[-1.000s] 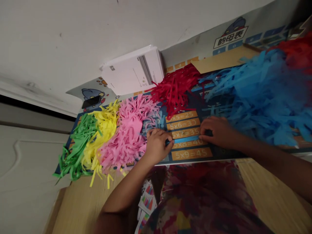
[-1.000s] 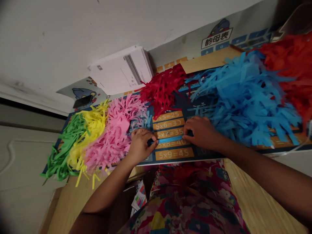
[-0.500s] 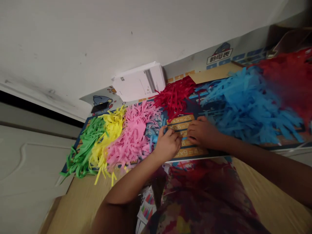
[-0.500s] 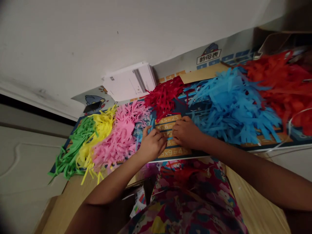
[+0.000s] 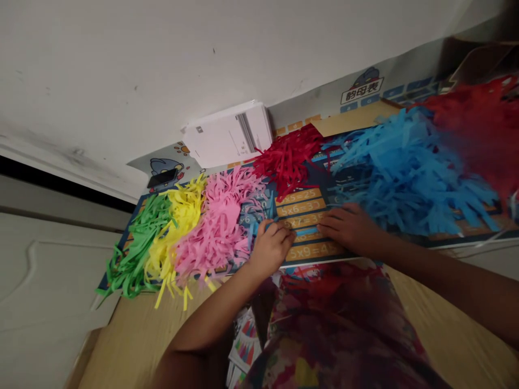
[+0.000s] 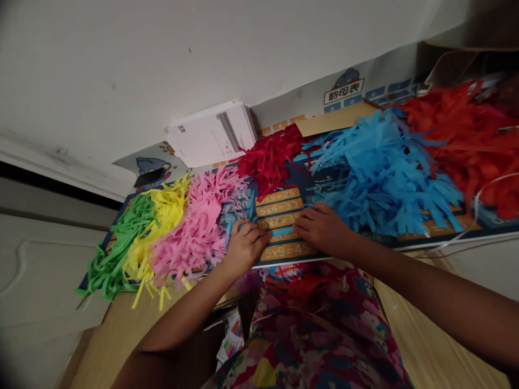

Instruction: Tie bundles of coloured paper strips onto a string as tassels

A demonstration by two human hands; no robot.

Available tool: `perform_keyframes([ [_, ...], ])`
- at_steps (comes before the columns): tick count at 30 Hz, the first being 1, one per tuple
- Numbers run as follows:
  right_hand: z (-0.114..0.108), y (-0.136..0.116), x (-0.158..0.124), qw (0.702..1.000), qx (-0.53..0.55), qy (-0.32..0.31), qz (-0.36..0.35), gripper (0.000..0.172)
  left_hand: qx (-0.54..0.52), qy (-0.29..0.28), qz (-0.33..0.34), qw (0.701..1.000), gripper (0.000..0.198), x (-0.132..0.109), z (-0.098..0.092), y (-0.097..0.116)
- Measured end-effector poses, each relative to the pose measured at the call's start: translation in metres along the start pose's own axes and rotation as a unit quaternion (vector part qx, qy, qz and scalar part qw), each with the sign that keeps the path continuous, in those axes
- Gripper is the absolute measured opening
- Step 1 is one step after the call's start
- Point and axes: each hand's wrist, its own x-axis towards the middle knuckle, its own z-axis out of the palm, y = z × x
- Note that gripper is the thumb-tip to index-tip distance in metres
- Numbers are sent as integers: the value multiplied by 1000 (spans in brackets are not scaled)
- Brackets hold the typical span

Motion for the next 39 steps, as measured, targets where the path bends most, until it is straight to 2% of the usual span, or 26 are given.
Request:
perform_keyframes([
  [3, 1, 9, -4, 999, 46, 2, 27, 20, -38, -3, -25, 999, 18, -3, 0, -2],
  [7, 7, 19, -9, 984, 150, 1, 91, 23, -108, 30, -94, 989, 16, -4, 4, -4],
  [10, 10, 25, -13, 974, 202, -10, 103, 24, -158, 29, -120, 980, 15, -3, 3, -5],
  [14, 10, 28, -15, 962, 236, -28, 137, 25, -166, 1, -147, 975, 17, -1, -2, -4],
  [20, 10, 26, -11, 950, 255, -47, 176, 25, -165, -4, -180, 970, 17, 2, -1, 0],
  [25, 10, 25, -5, 946, 252, -63, 194, 19, -128, -48, -194, 971, 13, 11, -4, 3],
  [28, 5, 23, 4, 948, 220, -110, 200, 14, -97, -101, -207, 968, 11, 22, -9, 2],
  [30, -2, 19, 12, 956, 165, -137, 199, 9, -70, -129, -197, 969, 11, 28, -12, 2],
  [32, -10, 14, 20, 970, 115, -137, 163, 4, -49, -134, -153, 978, 8, 30, -15, 2],
  [36, -14, 2, 26, 989, 101, -102, 37, 15, -30, -99, -28, 994, 21, 27, -17, 9],
  [39, -7, -1, 26, 994, 64, -82, -6, 22, -2, -61, -4, 998, 18, 25, -9, 15],
])
